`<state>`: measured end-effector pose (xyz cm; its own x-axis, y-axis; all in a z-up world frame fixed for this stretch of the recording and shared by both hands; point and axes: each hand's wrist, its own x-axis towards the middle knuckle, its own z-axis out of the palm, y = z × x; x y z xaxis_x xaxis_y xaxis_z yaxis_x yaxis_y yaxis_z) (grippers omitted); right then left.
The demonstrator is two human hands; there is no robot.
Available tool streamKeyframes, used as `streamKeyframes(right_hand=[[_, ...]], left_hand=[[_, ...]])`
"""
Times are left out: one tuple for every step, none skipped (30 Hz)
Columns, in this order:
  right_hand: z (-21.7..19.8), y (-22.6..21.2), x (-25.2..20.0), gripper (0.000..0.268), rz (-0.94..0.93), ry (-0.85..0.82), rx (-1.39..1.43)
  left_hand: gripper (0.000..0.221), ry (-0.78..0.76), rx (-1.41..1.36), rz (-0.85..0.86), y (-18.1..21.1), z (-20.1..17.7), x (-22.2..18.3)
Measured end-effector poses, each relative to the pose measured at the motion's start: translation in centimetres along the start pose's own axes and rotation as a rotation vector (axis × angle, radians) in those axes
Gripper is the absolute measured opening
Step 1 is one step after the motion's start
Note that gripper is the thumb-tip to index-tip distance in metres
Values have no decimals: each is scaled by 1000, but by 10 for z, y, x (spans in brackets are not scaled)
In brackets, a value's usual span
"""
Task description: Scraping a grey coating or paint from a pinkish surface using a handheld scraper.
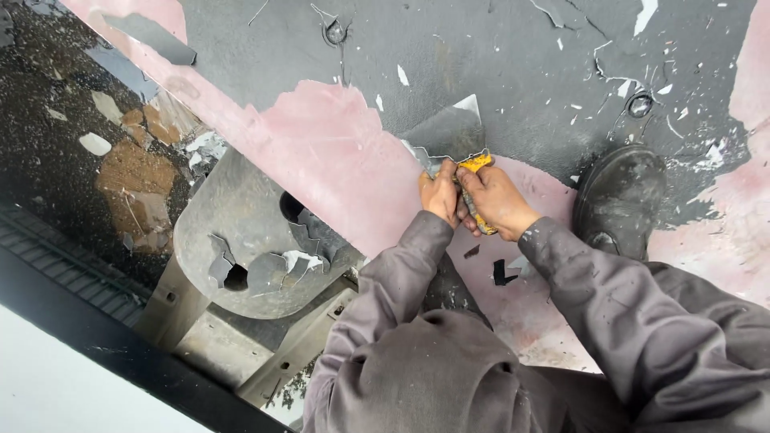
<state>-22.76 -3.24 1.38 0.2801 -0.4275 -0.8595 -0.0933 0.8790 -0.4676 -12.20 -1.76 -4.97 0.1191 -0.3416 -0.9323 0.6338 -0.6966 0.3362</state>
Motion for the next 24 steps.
streamKeyframes(right_hand=[[1,2,-1,39,34,18,-17],[6,7,-3,39,50,17,-5],[11,12,-7,39,55,24,44],[10,3,0,39,33,27,72],[8,-6,6,39,21,24,63],[9,-6,6,39,26,30,57],[10,-5,5,38,30,36,51],[12,-13,8,38,26,35,47],[15,-21,10,34,16,49,47],[18,-26,11,30,12,61,50],[17,-31,15,30,15,58,49],[15,-34,17,34,24,58,20],[13,-39,18,38,33,57,-10],[13,-39,18,38,17,59,-14],[13,-39,18,36,6,52,-12],[14,-37,18,35,3,42,-10],[11,-40,21,35,-5,40,-14],[13,-38,22,36,-9,35,-1],[14,-34,23,37,-12,30,13],[14,-34,23,37,2,21,9],[15,-34,23,39,-5,15,13],[13,-38,24,40,-29,15,19],[20,-34,18,40,-31,12,17],[23,-37,19,33,-26,43,19]], left_hand=[[36,35,0,-28,7,6,-4],[36,46,9,-42,2,-3,-8],[35,45,44,-49,-2,-12,-12],[34,29,63,-30,4,-8,-7],[34,24,56,-18,7,-6,2],[32,14,57,-14,4,-11,6],[30,4,58,-10,0,-16,10],[30,3,55,-5,6,-12,17],[28,-5,46,16,11,-9,23],[26,-7,38,32,14,-8,27],[26,-3,36,31,23,-5,23],[29,6,37,34,29,-2,16],[31,14,39,36,36,2,8],[31,4,36,48,30,0,18],[36,-15,21,75,25,-2,28],[41,-27,4,96,18,-6,37],[41,-30,1,103,28,2,30],[40,-38,3,104,36,3,20],[38,-47,5,105,42,2,12],[38,-32,-1,98,41,-1,10],[36,-41,8,78,39,-3,7],[34,-65,21,69,42,-1,8],[34,-64,20,72,36,-9,9],[36,-91,25,104,37,-8,18]])
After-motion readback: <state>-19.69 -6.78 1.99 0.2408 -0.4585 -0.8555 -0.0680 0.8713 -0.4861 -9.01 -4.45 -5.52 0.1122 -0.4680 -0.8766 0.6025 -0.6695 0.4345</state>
